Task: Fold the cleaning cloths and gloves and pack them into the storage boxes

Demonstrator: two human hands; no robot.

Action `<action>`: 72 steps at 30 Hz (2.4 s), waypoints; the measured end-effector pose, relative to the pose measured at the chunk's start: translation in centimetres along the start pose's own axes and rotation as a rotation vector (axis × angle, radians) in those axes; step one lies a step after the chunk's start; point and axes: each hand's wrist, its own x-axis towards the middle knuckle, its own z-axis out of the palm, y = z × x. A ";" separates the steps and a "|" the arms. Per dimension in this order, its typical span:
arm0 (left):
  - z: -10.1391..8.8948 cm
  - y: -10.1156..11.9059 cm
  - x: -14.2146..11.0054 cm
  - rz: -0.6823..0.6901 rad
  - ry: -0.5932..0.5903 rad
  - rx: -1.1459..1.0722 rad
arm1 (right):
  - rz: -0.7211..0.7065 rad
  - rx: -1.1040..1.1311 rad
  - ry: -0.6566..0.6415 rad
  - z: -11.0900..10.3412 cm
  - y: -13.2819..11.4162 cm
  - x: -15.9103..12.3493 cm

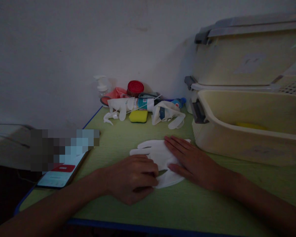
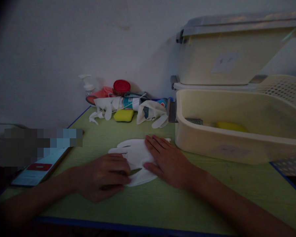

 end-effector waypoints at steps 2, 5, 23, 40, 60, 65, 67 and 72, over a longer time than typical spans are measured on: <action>0.0 0.2 0.1 -0.020 -0.044 0.021 | 0.000 0.000 0.003 0.0 0.0 0.0; 0.0 0.3 0.2 -0.040 -0.089 0.024 | -0.004 -0.010 0.012 0.0 0.0 0.0; 1.1 0.5 0.5 -0.109 0.043 -0.132 | 0.012 -0.064 -0.005 -0.6 -0.6 -0.1; 3.0 0.6 1.9 -0.640 0.115 0.064 | -0.039 0.089 0.228 0.3 -2.6 0.9; 3.4 1.3 1.8 -0.625 0.018 0.175 | -0.137 0.089 0.117 0.7 -4.3 0.4; 3.6 1.2 1.6 -0.655 0.001 0.198 | 0.004 0.002 0.057 1.1 -3.5 0.4; 3.6 1.2 1.6 -0.666 -0.023 0.203 | 0.041 -0.041 0.090 1.4 -3.0 0.2; 3.4 1.2 1.6 -0.673 -0.034 0.200 | 0.021 -0.062 0.071 1.1 -2.4 -0.3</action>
